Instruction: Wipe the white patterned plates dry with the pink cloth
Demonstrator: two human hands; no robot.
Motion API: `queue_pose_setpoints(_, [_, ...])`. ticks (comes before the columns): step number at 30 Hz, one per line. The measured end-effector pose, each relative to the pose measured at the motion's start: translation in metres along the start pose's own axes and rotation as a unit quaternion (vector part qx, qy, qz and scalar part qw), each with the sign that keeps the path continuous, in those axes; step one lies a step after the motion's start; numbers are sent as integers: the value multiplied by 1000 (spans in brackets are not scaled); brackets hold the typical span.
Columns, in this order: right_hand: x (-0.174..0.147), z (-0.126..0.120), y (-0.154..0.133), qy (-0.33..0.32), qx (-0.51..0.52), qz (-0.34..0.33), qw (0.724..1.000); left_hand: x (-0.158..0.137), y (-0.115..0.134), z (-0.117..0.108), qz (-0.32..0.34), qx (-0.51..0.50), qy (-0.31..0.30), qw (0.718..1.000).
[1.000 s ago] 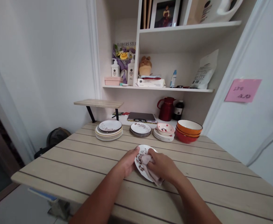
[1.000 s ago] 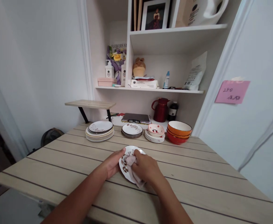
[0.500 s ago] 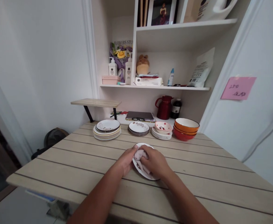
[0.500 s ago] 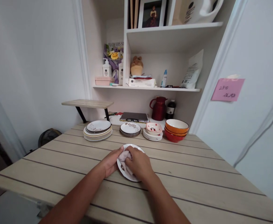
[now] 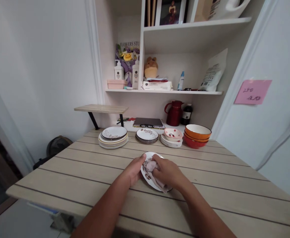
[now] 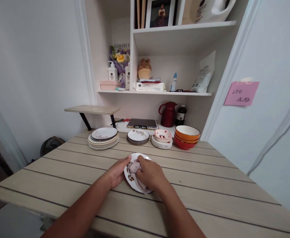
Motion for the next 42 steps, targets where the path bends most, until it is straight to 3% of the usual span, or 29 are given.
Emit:
queue_pose_setpoints(11, [4,1,-15,43,59,-47,996,3,2,0,10,2,-6,1000])
queue_pose_setpoints(16, [8,0,-11,65,47,-13,997,3,2,1,11,-9,-14,1000])
queue_pose_setpoints(25, [4,-1,4,29,8,53,998,1,1,1,3,-5,-16,1000])
queue_pose_setpoints(33, [-3,-2,-7,-13,11,-27,1000,2,0,0,0,-16,-9,1000])
queue_pose_setpoints(38, [-2,-1,-16,19,43,-50,998,-1,4,3,10,-5,-9,1000])
queue_pose_setpoints(42, [2,-1,-18,47,60,-28,997,-2,6,5,8,-11,-12,1000])
Point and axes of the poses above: each hand's wrist, its own x-axis towards the middle knuckle, its own z-axis out of the palm, y = z × x, the point moved 5 cm from there along x, towards the middle knuckle, and after that the axes turned 8 degrees about -z, right-handed, at the moved point
